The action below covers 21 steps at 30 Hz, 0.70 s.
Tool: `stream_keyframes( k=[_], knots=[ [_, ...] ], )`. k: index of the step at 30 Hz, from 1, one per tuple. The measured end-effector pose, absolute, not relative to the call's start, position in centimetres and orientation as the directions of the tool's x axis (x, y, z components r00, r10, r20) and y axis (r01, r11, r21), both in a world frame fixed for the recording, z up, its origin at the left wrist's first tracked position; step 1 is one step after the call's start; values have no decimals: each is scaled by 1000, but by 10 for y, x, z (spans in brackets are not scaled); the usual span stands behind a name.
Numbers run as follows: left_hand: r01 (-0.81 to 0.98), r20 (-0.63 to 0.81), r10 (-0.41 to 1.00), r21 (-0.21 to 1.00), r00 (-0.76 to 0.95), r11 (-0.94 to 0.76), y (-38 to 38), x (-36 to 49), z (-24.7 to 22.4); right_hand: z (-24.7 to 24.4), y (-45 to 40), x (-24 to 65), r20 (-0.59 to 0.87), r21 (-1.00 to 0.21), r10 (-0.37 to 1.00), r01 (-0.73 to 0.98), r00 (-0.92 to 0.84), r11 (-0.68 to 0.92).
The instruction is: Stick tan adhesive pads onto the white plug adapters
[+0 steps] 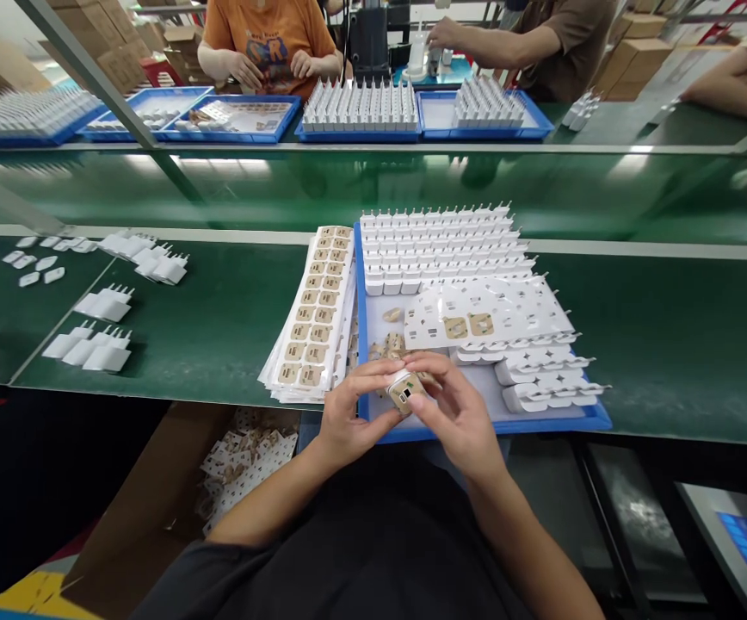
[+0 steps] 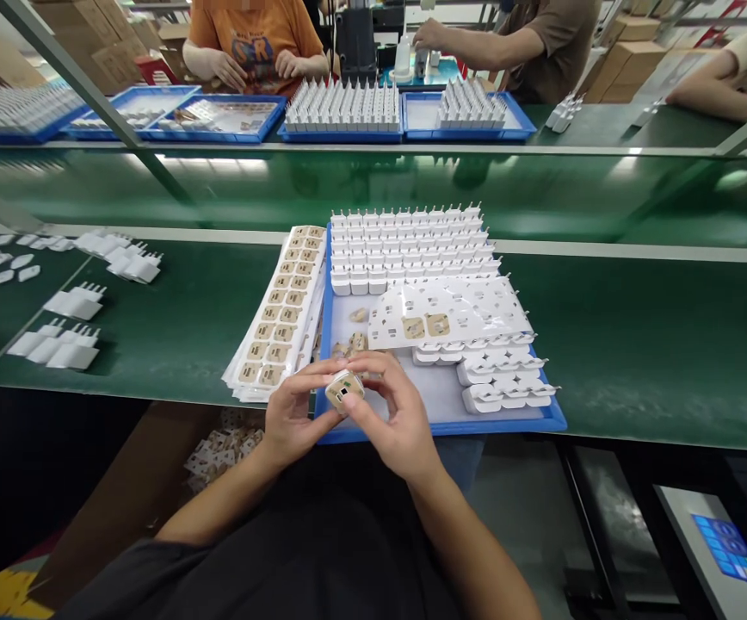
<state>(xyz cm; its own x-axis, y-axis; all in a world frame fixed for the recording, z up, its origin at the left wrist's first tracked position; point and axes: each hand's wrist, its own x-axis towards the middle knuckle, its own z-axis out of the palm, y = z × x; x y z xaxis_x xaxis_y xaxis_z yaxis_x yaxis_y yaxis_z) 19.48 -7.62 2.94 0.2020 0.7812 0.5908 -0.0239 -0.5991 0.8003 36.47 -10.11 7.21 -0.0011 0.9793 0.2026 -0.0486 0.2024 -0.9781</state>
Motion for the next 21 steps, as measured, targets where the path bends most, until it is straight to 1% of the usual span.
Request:
stream_keyframes(
  k=[2,5,10,16,21],
  knots=[
    [-25,610,772,787,180,-616,-75,195,29,68,-102,360,204,-971,978,-135,-36,197],
    [-15,657,735,747,167,-664,-72,195,30,63,-102,354,218,-955,976,-215,-29,207],
    [86,782,597,592,180,-801,-69,197,35,64,-100,346,194,-945,979,-257,62,203],
    [177,823,538,511,184,-841,-68,198,38,66,-98,338,167,-914,980,-356,108,195],
    [190,845,505,475,175,-859,-67,198,39,64,-97,334,159,-905,979,-376,129,196]
  ],
)
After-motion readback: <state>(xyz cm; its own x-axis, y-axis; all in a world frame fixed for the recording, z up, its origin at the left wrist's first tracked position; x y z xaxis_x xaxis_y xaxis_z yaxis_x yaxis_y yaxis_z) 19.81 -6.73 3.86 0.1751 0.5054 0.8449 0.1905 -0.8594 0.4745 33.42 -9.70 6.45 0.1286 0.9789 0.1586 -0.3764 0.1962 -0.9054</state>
